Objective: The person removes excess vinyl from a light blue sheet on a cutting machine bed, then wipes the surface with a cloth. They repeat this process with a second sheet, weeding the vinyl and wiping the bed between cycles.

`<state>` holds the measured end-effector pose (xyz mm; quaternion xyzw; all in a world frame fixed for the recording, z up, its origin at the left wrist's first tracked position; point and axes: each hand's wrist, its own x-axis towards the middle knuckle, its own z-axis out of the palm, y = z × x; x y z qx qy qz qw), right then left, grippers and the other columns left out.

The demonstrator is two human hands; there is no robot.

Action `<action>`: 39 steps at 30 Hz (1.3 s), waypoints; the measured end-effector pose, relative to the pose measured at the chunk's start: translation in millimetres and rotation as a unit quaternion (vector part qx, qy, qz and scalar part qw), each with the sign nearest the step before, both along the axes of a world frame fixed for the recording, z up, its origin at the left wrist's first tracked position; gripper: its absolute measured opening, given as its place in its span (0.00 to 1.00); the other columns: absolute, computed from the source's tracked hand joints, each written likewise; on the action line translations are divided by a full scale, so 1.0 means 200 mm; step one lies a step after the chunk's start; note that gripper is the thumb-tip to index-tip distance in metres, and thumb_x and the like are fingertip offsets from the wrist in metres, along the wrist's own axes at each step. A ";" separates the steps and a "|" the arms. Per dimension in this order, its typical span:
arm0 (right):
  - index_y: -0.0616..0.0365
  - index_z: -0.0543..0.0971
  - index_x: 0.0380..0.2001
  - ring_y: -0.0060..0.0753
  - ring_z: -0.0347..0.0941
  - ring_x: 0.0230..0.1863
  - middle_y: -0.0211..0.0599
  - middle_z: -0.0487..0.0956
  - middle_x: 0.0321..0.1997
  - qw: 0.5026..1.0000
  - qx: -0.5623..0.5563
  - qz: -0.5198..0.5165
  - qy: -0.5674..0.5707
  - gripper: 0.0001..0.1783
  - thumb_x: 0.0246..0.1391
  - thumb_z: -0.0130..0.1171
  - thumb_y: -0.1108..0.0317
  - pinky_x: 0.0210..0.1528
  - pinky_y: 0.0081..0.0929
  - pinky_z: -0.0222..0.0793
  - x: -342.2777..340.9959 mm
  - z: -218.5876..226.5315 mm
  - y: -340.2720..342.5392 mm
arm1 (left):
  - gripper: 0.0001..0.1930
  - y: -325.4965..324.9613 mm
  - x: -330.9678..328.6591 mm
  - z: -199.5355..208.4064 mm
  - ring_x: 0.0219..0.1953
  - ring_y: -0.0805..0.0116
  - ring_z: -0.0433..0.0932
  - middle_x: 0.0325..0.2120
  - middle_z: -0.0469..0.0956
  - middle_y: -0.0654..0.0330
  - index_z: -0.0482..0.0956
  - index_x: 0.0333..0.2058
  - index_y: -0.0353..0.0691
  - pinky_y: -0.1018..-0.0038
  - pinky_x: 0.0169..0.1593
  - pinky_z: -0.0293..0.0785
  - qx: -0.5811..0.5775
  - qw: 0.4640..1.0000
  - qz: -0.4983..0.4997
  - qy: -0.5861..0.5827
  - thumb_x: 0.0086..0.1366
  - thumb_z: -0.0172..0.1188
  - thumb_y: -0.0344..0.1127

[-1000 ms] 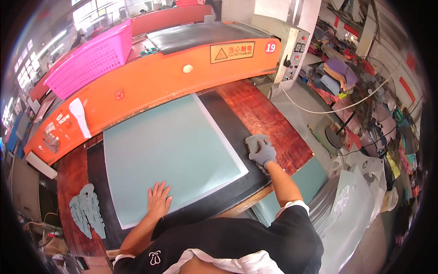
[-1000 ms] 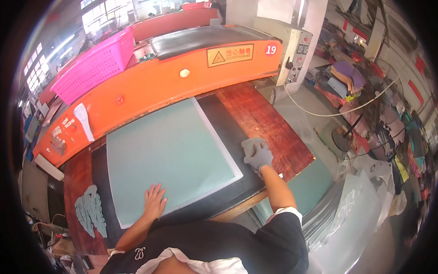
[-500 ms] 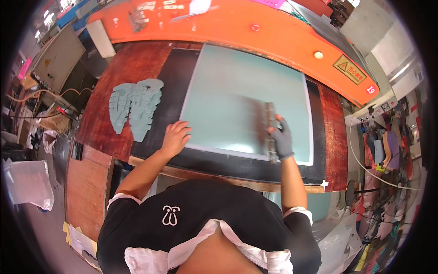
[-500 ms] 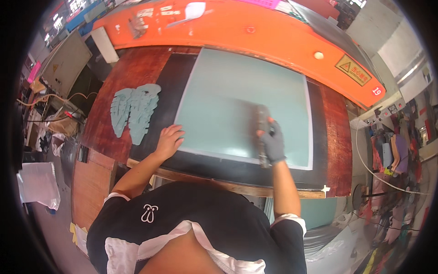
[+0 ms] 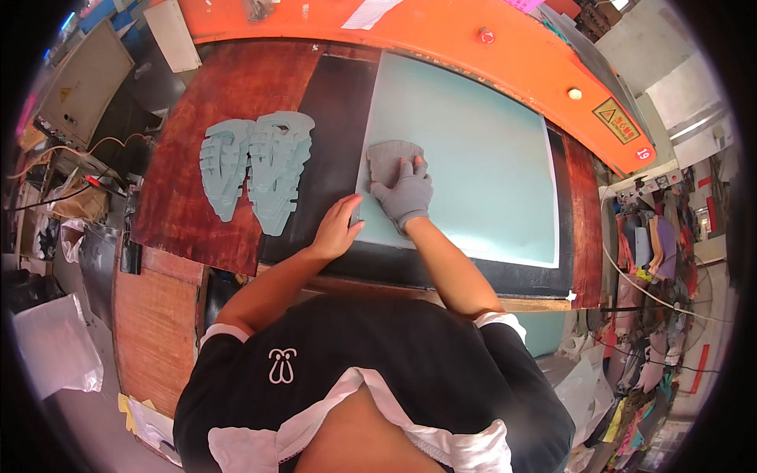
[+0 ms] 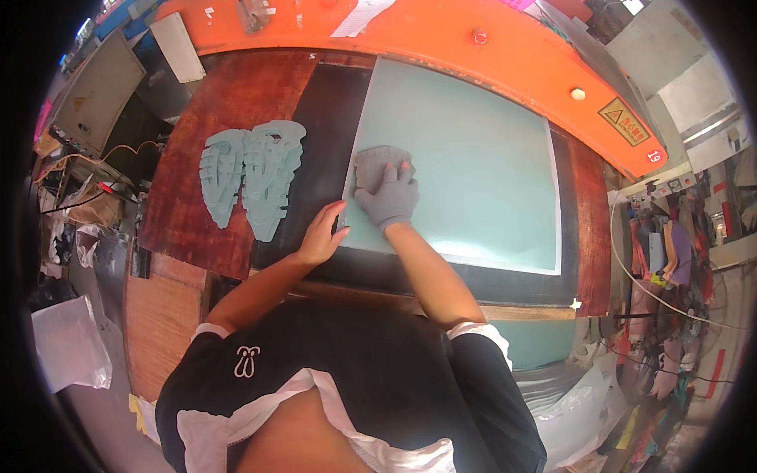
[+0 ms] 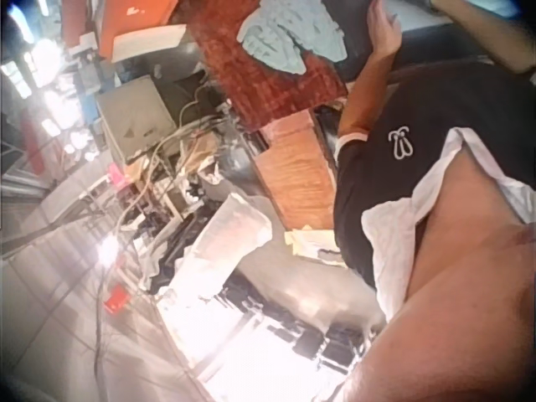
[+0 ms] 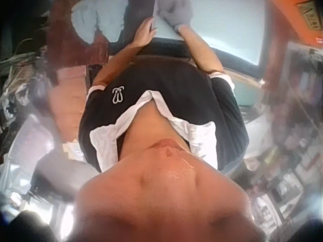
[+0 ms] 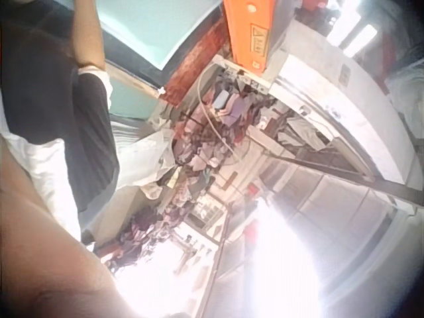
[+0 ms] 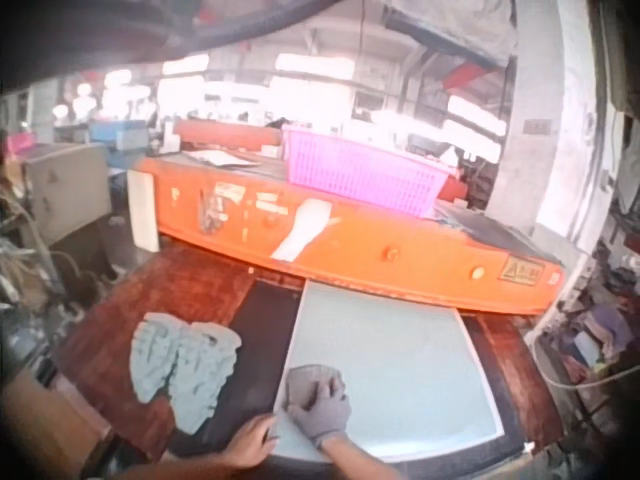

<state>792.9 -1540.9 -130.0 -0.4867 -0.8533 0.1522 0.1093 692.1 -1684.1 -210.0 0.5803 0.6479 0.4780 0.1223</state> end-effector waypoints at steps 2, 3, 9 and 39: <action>0.62 0.62 0.57 0.57 0.57 0.59 0.54 0.53 0.64 0.995 -0.018 0.021 0.091 0.45 0.39 0.62 0.48 0.58 0.39 0.59 0.08 -0.04 0.03 | 0.28 0.03 -0.04 0.00 0.56 0.49 0.64 0.53 0.65 0.47 0.62 0.54 0.34 0.64 0.59 0.60 -0.016 0.999 -0.014 -0.028 0.54 0.59 0.28; 0.63 0.62 0.57 0.57 0.57 0.59 0.54 0.53 0.64 0.988 -0.037 0.038 0.147 0.45 0.39 0.62 0.48 0.59 0.40 0.58 0.14 -0.06 0.05 | 0.28 0.06 -0.06 0.00 0.56 0.48 0.64 0.53 0.65 0.46 0.62 0.54 0.33 0.63 0.59 0.59 -0.020 0.999 -0.019 -0.042 0.55 0.59 0.29; 0.63 0.59 0.58 0.60 0.58 0.58 0.57 0.63 0.56 0.948 0.076 0.274 0.143 0.57 0.24 0.73 0.50 0.59 0.44 0.57 0.50 -0.19 0.09 | 0.26 0.50 -0.23 0.03 0.55 0.61 0.66 0.54 0.67 0.50 0.55 0.59 0.34 0.69 0.60 0.58 0.001 0.985 0.026 -0.172 0.62 0.49 0.27; 0.54 0.69 0.49 0.54 0.58 0.57 0.53 0.60 0.59 0.947 0.146 0.209 0.195 0.45 0.21 0.76 0.55 0.55 0.39 0.62 0.42 -0.23 -0.04 | 0.22 0.76 -0.34 -0.02 0.54 0.68 0.66 0.50 0.73 0.55 0.56 0.58 0.35 0.73 0.60 0.56 -0.052 0.959 -0.011 -0.277 0.65 0.40 0.25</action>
